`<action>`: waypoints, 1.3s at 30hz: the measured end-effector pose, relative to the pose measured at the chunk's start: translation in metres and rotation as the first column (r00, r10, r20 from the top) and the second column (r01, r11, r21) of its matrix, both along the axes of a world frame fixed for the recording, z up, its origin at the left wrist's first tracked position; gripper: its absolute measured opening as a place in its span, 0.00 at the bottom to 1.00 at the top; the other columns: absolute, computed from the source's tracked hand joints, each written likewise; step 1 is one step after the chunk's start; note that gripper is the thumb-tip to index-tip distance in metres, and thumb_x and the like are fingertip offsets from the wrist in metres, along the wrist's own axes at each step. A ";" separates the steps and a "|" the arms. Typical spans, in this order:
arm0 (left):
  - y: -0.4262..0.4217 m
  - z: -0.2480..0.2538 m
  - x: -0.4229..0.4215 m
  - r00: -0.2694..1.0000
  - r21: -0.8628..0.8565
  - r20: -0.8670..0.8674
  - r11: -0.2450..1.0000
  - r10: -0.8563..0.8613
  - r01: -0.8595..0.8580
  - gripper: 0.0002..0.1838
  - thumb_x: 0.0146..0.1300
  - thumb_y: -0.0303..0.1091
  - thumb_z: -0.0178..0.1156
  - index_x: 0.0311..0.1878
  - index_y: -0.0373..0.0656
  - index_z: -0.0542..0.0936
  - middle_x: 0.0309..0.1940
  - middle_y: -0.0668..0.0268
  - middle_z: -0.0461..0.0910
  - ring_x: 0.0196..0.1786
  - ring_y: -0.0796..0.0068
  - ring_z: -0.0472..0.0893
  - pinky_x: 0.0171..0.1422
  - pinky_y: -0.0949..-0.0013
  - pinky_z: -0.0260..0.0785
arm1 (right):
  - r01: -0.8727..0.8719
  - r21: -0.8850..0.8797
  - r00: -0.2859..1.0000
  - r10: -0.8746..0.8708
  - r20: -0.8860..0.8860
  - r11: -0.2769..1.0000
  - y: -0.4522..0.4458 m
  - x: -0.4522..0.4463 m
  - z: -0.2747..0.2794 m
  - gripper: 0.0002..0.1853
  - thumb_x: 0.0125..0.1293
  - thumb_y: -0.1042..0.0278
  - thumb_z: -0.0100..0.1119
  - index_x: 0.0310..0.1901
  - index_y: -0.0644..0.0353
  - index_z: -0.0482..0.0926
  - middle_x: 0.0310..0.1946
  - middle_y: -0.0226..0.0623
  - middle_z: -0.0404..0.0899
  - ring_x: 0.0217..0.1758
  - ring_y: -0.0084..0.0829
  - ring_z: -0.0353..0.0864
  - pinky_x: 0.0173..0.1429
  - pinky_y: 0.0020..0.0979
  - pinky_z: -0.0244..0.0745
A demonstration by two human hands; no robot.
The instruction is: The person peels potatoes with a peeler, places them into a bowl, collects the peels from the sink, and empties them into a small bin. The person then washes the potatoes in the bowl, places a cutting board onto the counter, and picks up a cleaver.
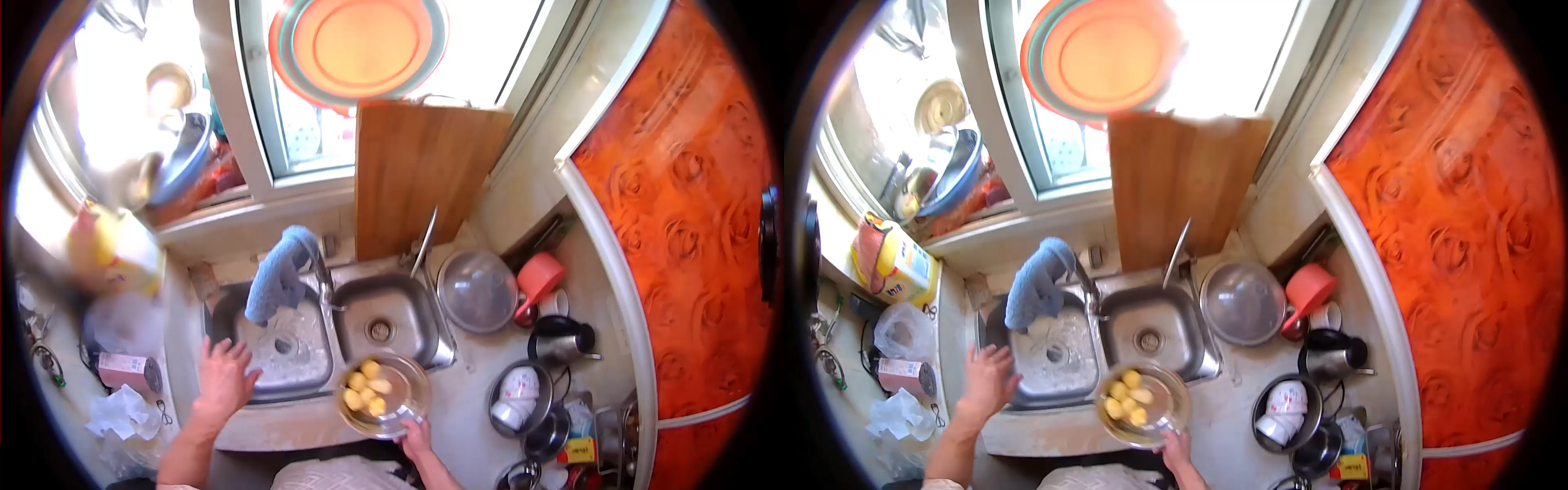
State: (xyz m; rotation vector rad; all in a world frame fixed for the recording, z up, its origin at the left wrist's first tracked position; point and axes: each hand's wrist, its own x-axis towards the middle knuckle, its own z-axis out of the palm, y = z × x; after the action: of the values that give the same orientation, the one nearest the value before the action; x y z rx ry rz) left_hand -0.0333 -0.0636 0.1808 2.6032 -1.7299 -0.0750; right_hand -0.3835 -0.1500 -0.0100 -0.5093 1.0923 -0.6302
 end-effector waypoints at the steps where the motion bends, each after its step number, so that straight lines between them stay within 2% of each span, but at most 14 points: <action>1: -0.019 0.023 0.000 1.000 -0.155 -0.010 0.988 0.016 -0.018 0.18 0.49 0.41 0.66 0.42 0.43 0.82 0.52 0.62 0.78 0.58 0.59 0.72 0.71 0.42 0.46 | 0.071 -0.037 0.997 -0.072 -0.017 0.997 -0.003 -0.016 -0.004 0.16 0.55 0.79 0.48 0.48 0.64 0.69 0.30 0.41 0.76 0.17 0.32 0.74 0.17 0.28 0.69; 3: -0.073 0.102 -0.008 0.971 -0.246 0.222 0.958 -0.093 0.148 0.13 0.50 0.36 0.65 0.39 0.42 0.81 0.51 0.60 0.78 0.60 0.56 0.71 0.73 0.41 0.42 | 0.234 -0.043 0.972 -0.234 0.005 0.971 -0.005 -0.049 -0.018 0.15 0.61 0.75 0.50 0.50 0.64 0.68 0.33 0.41 0.77 0.20 0.31 0.76 0.18 0.28 0.72; 5: -0.138 0.135 -0.012 0.913 -0.431 0.405 0.871 -0.048 0.237 0.12 0.52 0.35 0.64 0.39 0.41 0.80 0.47 0.60 0.79 0.56 0.59 0.73 0.71 0.47 0.47 | 0.354 0.173 0.930 -0.365 0.039 0.919 -0.006 -0.074 -0.041 0.20 0.65 0.68 0.52 0.58 0.61 0.68 0.50 0.42 0.74 0.50 0.39 0.76 0.52 0.39 0.77; 6: -0.170 0.150 -0.015 0.913 -0.452 0.400 0.848 -0.083 0.276 0.11 0.54 0.36 0.63 0.38 0.41 0.80 0.45 0.62 0.79 0.50 0.61 0.75 0.67 0.51 0.54 | 0.455 0.357 0.849 -0.518 0.103 0.816 -0.016 -0.067 0.001 0.26 0.63 0.71 0.52 0.63 0.62 0.62 0.54 0.44 0.71 0.56 0.41 0.73 0.53 0.41 0.76; 8: -0.250 0.168 -0.026 0.913 -0.284 0.371 0.916 -0.167 0.283 0.11 0.57 0.39 0.60 0.35 0.42 0.78 0.35 0.63 0.80 0.41 0.63 0.77 0.55 0.54 0.63 | 0.417 0.131 0.906 -0.423 0.022 0.899 -0.029 -0.063 0.022 0.25 0.64 0.68 0.53 0.62 0.61 0.64 0.52 0.43 0.73 0.49 0.39 0.76 0.44 0.37 0.79; 11: -0.380 0.156 -0.029 0.839 -0.446 0.436 0.732 -0.324 0.515 0.12 0.61 0.41 0.56 0.39 0.42 0.79 0.37 0.59 0.80 0.47 0.61 0.77 0.51 0.57 0.69 | 0.416 0.007 0.906 -0.413 -0.094 0.909 -0.040 -0.073 -0.007 0.25 0.64 0.65 0.54 0.62 0.60 0.64 0.50 0.42 0.74 0.44 0.37 0.77 0.39 0.35 0.77; 15: -0.463 0.163 -0.047 0.899 -0.303 0.417 0.912 -0.136 0.278 0.21 0.60 0.51 0.57 0.48 0.45 0.79 0.42 0.58 0.80 0.54 0.57 0.74 0.55 0.55 0.68 | 0.430 -0.130 0.856 -0.449 -0.257 0.894 -0.042 -0.089 -0.060 0.25 0.65 0.62 0.56 0.61 0.59 0.65 0.48 0.41 0.75 0.37 0.35 0.78 0.32 0.31 0.76; 19: -0.468 0.180 -0.063 0.956 -0.227 0.280 0.962 -0.084 0.151 0.28 0.51 0.62 0.60 0.39 0.45 0.83 0.35 0.61 0.83 0.45 0.64 0.82 0.45 0.60 0.73 | 0.394 -0.198 0.795 -0.441 -0.418 0.898 -0.016 -0.113 -0.162 0.25 0.65 0.58 0.57 0.60 0.57 0.66 0.45 0.40 0.76 0.29 0.33 0.79 0.25 0.28 0.74; 23: -0.441 0.181 -0.069 0.927 -0.222 0.302 0.930 -0.221 0.294 0.31 0.47 0.65 0.61 0.36 0.43 0.84 0.30 0.56 0.83 0.36 0.60 0.83 0.41 0.63 0.74 | 0.483 -0.223 0.820 -0.527 -0.225 0.847 -0.009 -0.100 -0.057 0.15 0.67 0.67 0.50 0.52 0.65 0.67 0.36 0.41 0.76 0.26 0.30 0.79 0.23 0.28 0.77; 27: -0.410 0.196 -0.082 0.916 -0.334 0.325 0.878 -0.234 0.342 0.30 0.48 0.63 0.62 0.29 0.39 0.84 0.25 0.55 0.82 0.31 0.57 0.82 0.37 0.62 0.72 | 0.353 0.083 0.914 -0.325 -0.245 0.932 0.024 -0.115 -0.012 0.23 0.65 0.58 0.58 0.58 0.58 0.66 0.38 0.38 0.77 0.27 0.30 0.79 0.26 0.28 0.74; 30: -0.376 0.246 -0.076 0.901 -0.439 0.335 0.800 -0.275 0.408 0.28 0.47 0.60 0.65 0.26 0.38 0.84 0.23 0.53 0.81 0.29 0.57 0.81 0.37 0.60 0.71 | 0.295 0.008 0.933 -0.287 -0.216 0.955 0.064 -0.141 -0.028 0.20 0.66 0.64 0.57 0.57 0.59 0.68 0.37 0.37 0.78 0.28 0.30 0.80 0.30 0.27 0.77; 31: -0.369 0.253 -0.066 0.881 -0.647 0.389 0.601 -0.270 0.470 0.28 0.47 0.61 0.65 0.26 0.38 0.83 0.24 0.52 0.81 0.30 0.56 0.81 0.38 0.59 0.71 | 0.278 0.016 0.938 -0.268 -0.219 0.961 0.072 -0.144 -0.035 0.20 0.66 0.64 0.57 0.57 0.59 0.68 0.37 0.37 0.78 0.28 0.30 0.80 0.30 0.27 0.77; 33: -0.299 0.316 -0.076 0.894 -0.510 0.342 0.743 -0.288 0.434 0.30 0.47 0.63 0.64 0.27 0.39 0.83 0.27 0.53 0.82 0.33 0.56 0.81 0.40 0.57 0.71 | 0.042 -0.215 0.913 -0.125 -0.388 0.976 0.072 -0.128 -0.016 0.20 0.65 0.66 0.56 0.57 0.60 0.68 0.38 0.38 0.78 0.30 0.30 0.80 0.31 0.28 0.77; 39: -0.181 0.387 -0.071 0.851 -0.625 0.452 0.586 -0.265 0.515 0.27 0.45 0.58 0.69 0.22 0.40 0.76 0.19 0.61 0.73 0.22 0.68 0.71 0.27 0.65 0.63 | -0.061 -0.420 0.993 0.013 -0.116 0.905 0.051 0.010 0.101 0.18 0.71 0.65 0.46 0.59 0.63 0.65 0.45 0.44 0.77 0.34 0.29 0.81 0.34 0.26 0.78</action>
State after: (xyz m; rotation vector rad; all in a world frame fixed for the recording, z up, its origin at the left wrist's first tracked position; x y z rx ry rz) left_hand -0.1046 -0.2450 0.5681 1.6590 -1.8594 0.8949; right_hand -0.3740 -0.0991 0.0908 -0.9499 1.0474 -0.8192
